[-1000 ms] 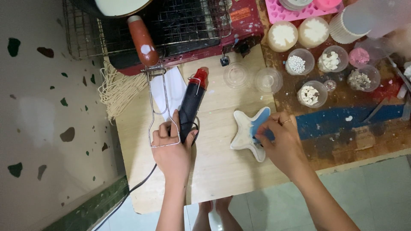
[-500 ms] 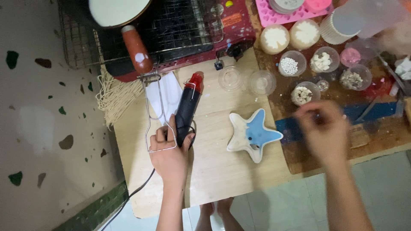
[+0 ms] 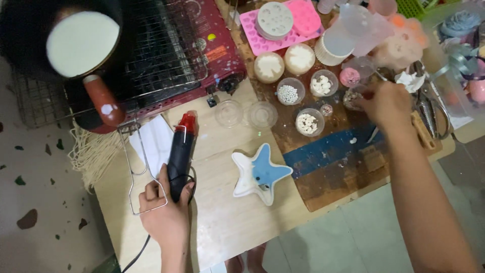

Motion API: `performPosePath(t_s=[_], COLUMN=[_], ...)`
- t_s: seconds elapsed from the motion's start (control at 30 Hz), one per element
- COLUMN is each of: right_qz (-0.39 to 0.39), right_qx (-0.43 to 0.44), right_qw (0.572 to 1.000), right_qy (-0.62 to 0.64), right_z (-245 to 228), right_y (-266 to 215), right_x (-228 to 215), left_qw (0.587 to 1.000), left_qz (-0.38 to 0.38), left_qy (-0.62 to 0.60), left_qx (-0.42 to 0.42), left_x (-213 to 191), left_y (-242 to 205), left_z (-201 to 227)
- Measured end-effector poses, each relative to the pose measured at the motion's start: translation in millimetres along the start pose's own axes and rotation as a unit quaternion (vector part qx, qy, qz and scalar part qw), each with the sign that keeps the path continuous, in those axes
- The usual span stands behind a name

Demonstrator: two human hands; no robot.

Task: Decorating a star-shaped candle with small beads and using a heat gun to seal or melt the surface.

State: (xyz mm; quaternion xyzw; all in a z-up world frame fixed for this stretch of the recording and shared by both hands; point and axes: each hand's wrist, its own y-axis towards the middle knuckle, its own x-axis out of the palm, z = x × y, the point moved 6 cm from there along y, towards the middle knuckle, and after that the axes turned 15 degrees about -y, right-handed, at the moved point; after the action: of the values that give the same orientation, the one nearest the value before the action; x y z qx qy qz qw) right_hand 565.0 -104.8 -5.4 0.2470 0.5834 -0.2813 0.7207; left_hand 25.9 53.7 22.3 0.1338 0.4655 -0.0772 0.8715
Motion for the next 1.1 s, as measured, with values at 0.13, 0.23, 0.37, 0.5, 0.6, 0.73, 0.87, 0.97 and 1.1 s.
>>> performPosePath(t_s=[0.13, 0.23, 0.37, 0.5, 0.6, 0.73, 0.87, 0.97, 1.1], right_qz=[0.016, 0.043, 0.051, 0.085, 0.103, 0.103, -0.008, -0.188, -0.282], right_qx=[-0.015, -0.019, -0.033, -0.043, -0.018, 0.104, 0.061, 0.031, -0.027], right_qw=[1.0, 0.999, 0.997, 0.994, 0.991, 0.922, 0.878, 0.827, 0.824], right_qy=[-0.011, 0.009, 0.039, 0.053, 0.082, 0.358, 0.474, 0.528, 0.492], right_z=[-17, -10, -6, 5, 13, -7, -109, -184, -242], right_y=[4, 4, -6, -6, -8, -40, -95, -117, -135], right_x=[5, 15, 11, 27, 28, -28, -67, -58, -61], left_qw=[1.0, 1.0, 1.0, 1.0, 1.0, 1.0, 1.0, 1.0, 0.999], left_qz=[-0.011, -0.005, 0.004, 0.008, 0.01, 0.001, 0.023, 0.014, 0.027], left_qy=[0.003, -0.009, -0.008, -0.011, -0.013, -0.011, -0.014, -0.016, -0.027], left_qx=[-0.014, -0.014, -0.005, -0.003, -0.001, -0.009, 0.007, -0.001, 0.011], left_x=[-1, -1, -1, 0, 1, 0, 1, 3, 2], left_y=[1, 1, 0, -1, -1, 1, -2, 0, -2], left_z=[2, 0, -1, -2, -3, -2, -7, -8, -9])
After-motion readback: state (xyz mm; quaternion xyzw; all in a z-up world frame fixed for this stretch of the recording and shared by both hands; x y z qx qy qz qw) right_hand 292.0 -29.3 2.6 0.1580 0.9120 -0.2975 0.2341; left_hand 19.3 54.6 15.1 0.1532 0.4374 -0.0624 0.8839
